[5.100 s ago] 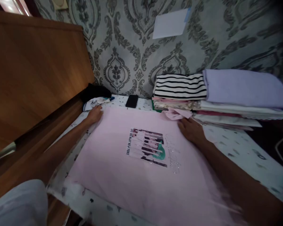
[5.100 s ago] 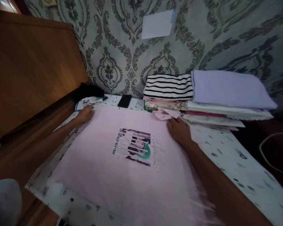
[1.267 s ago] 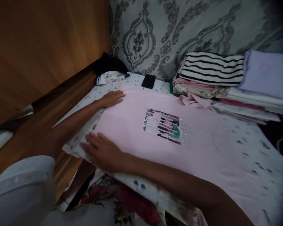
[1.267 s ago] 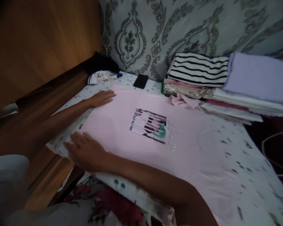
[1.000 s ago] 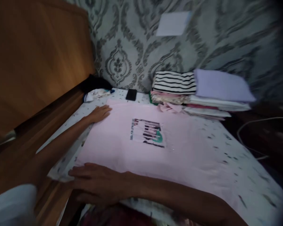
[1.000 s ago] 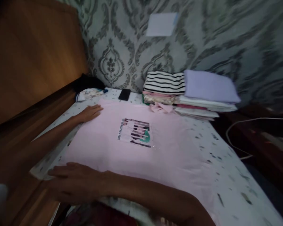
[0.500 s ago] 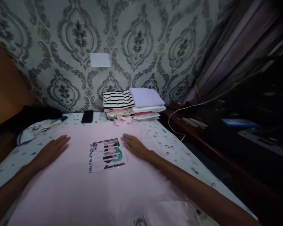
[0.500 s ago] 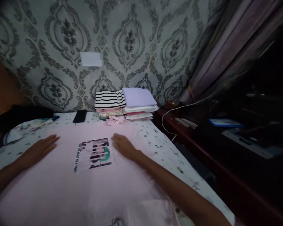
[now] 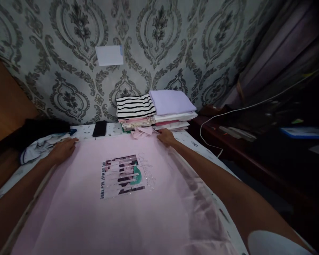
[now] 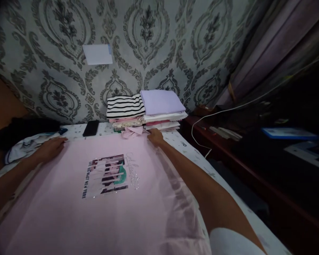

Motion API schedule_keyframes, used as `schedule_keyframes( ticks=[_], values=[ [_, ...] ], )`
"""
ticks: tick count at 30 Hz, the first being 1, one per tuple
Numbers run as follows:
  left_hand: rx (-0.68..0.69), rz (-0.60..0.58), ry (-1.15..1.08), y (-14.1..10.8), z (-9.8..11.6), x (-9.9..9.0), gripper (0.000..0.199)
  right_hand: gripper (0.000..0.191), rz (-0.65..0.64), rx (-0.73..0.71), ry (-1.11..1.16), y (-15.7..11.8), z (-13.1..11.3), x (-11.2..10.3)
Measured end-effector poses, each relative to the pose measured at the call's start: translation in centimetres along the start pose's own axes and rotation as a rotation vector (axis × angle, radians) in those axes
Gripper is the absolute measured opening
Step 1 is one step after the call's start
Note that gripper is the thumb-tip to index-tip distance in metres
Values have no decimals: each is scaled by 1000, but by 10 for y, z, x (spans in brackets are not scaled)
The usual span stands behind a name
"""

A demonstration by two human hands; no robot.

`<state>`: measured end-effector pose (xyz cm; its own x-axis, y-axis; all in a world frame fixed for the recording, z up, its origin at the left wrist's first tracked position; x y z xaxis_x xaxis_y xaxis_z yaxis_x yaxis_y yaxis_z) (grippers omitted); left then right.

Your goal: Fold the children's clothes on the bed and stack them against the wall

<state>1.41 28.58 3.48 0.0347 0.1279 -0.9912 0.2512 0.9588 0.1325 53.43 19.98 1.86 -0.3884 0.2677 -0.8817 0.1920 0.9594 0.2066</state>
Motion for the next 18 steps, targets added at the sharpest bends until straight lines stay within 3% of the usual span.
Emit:
schedule_keyframes(
  ticks=[4, 7, 12, 18],
  values=[
    [19, -91, 65, 11, 2, 1, 40, 29, 15, 46, 82, 6, 0, 5],
    [45, -67, 84, 5, 11, -11, 23, 17, 59, 74, 165, 3, 2, 5],
    [-14, 25, 5, -20, 16, -38, 9, 11, 142, 71, 323, -13, 2, 0],
    [-39, 98, -59, -60, 6, -53, 18, 10, 153, -101, 387, -54, 3, -21]
  ],
)
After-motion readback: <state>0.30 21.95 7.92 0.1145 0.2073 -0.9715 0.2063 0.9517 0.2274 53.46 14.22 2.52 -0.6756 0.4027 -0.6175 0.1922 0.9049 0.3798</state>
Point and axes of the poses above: each hand's wrist, its own y-axis towards the middle knuckle, its own x-axis out of the palm, z = x × y, the point moved 8 cm from there along y, towards the middle knuckle, and after that the axes turned 11 degrees about -x, right-handed, at the moved point
